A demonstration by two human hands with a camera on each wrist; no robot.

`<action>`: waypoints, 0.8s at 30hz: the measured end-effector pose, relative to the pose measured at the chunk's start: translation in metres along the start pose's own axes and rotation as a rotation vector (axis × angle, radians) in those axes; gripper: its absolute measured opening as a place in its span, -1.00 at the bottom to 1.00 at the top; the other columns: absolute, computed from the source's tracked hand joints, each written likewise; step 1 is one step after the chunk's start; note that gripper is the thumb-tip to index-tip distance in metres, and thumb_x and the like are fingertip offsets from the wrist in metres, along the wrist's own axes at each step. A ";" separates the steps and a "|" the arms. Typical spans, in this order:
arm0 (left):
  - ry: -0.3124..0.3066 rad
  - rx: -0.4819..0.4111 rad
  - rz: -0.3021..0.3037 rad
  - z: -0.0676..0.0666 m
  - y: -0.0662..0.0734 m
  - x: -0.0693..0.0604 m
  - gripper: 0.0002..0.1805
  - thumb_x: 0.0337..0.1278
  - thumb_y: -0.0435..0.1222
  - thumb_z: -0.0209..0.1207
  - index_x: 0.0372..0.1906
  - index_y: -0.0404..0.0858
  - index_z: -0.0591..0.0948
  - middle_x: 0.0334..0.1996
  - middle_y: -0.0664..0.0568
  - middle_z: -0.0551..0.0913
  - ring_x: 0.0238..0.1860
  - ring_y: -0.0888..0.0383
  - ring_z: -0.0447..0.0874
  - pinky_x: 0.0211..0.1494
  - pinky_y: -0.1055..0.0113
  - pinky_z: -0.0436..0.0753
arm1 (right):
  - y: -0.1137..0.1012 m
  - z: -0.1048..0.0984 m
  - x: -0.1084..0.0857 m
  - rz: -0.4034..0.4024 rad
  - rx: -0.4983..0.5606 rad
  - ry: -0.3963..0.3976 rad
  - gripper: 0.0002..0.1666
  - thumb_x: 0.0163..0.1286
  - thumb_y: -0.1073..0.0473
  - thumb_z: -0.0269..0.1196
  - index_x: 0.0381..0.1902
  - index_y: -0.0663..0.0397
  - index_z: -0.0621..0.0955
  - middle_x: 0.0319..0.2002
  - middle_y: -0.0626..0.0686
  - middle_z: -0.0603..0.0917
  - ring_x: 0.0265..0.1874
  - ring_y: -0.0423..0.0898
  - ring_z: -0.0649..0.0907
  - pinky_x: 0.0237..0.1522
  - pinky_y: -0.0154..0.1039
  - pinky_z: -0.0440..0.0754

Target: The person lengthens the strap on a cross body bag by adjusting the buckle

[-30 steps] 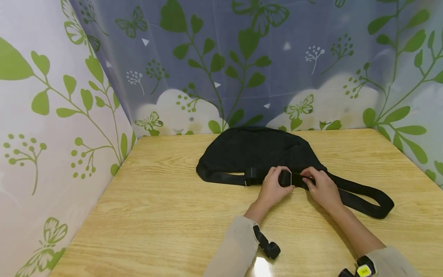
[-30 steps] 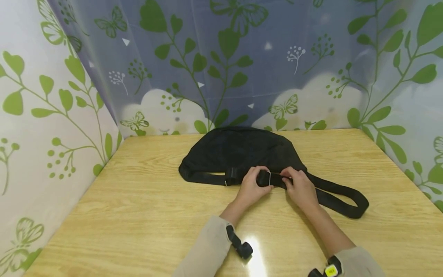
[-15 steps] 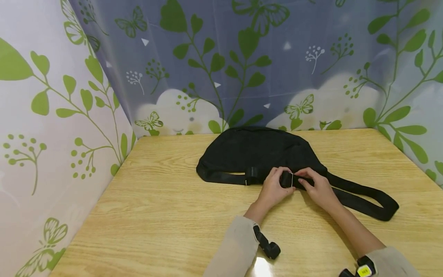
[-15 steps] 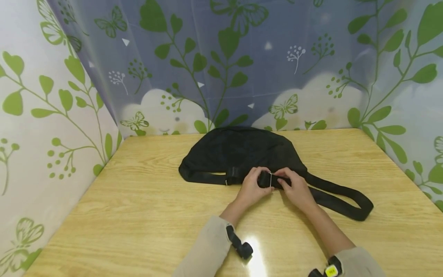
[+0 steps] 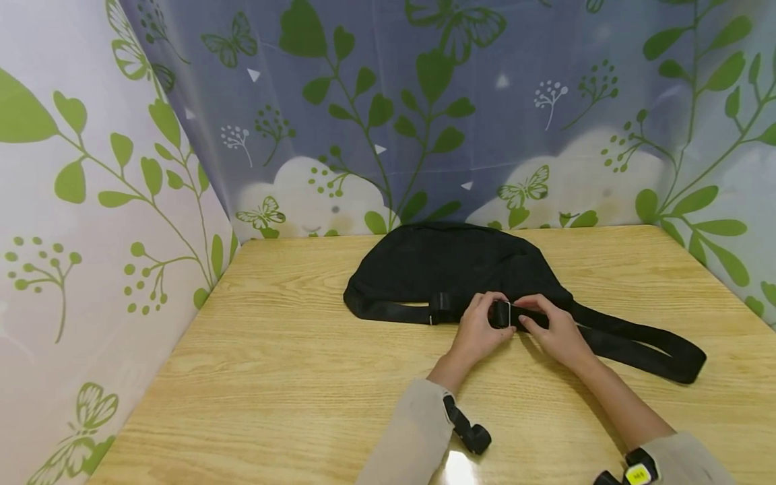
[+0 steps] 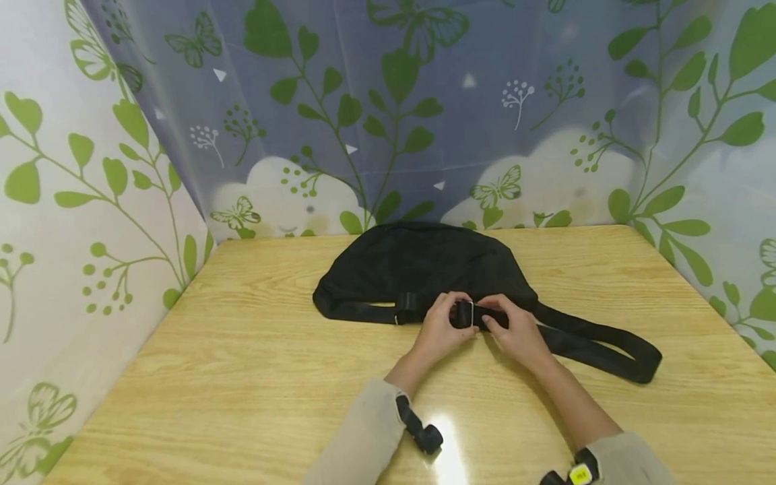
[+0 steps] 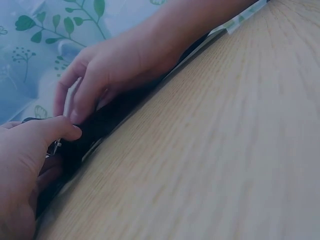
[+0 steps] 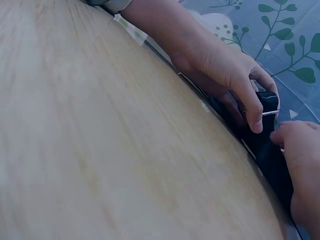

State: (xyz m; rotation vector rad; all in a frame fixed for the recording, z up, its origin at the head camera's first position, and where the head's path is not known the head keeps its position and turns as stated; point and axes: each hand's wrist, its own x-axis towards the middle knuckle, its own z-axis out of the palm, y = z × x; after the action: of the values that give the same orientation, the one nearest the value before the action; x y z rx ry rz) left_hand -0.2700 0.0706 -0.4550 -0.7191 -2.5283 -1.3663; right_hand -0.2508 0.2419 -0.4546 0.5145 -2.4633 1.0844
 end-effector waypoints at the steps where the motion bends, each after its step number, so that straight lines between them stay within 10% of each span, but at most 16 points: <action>1: -0.003 0.002 0.001 0.000 0.000 0.000 -0.49 -0.14 -0.28 0.40 -0.01 -0.09 0.46 -0.16 0.09 0.40 -0.23 0.24 0.42 -0.15 0.47 0.43 | -0.001 0.000 0.000 -0.002 0.016 -0.003 -0.74 0.23 0.38 0.22 -0.10 0.17 0.52 -0.15 0.11 0.60 -0.13 0.02 0.56 -0.06 0.00 0.41; 24: -0.024 -0.032 0.007 0.000 -0.001 0.000 -0.50 -0.13 -0.29 0.39 -0.01 -0.08 0.47 -0.16 0.12 0.38 -0.20 0.26 0.44 -0.17 0.49 0.45 | -0.002 0.000 0.000 0.041 0.041 0.005 -0.76 0.26 0.35 0.20 -0.10 0.19 0.50 -0.19 0.11 0.59 -0.16 0.01 0.55 -0.05 -0.06 0.42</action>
State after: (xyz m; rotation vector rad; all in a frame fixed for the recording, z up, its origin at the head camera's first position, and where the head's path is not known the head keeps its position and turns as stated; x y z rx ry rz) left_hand -0.2701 0.0701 -0.4561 -0.7539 -2.5257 -1.4068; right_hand -0.2499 0.2400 -0.4532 0.4751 -2.4621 1.1537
